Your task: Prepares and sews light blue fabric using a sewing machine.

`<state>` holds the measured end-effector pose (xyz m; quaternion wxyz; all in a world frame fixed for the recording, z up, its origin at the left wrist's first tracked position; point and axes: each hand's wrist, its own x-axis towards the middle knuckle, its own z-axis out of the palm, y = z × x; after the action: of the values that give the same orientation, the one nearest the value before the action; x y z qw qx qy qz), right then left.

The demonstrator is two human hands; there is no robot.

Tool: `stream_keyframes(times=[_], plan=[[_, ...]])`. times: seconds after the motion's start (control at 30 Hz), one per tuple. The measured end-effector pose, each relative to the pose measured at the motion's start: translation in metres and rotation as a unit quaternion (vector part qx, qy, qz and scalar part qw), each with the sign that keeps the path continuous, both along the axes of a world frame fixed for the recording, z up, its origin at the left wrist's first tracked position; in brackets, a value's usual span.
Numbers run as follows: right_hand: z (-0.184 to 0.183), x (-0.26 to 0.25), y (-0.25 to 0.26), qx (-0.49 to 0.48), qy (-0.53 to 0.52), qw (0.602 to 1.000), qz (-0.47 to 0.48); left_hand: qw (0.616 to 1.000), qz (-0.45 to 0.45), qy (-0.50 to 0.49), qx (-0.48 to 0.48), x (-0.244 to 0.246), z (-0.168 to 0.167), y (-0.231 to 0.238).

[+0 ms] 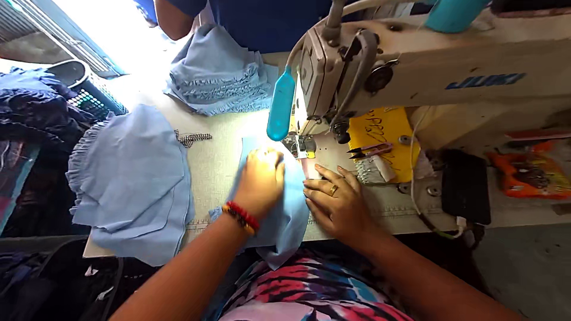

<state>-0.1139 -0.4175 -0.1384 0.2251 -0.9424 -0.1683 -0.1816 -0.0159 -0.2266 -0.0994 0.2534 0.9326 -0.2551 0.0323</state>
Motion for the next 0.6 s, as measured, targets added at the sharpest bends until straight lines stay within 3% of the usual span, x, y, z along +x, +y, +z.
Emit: stream_keyframes(times=[0.13,0.37,0.6], plan=[[0.000,-0.003,-0.006,0.000,0.017,1.000,0.016,0.999,-0.020,0.018,0.024,-0.017,-0.024,-0.001],[0.005,0.009,-0.010,-0.012,0.080,0.997,-0.010,0.991,-0.085,0.019,0.099,0.015,-0.020,0.001],[0.003,0.009,-0.007,-0.019,0.056,0.998,-0.026,0.996,-0.053,0.034,0.066,0.021,-0.020,-0.009]])
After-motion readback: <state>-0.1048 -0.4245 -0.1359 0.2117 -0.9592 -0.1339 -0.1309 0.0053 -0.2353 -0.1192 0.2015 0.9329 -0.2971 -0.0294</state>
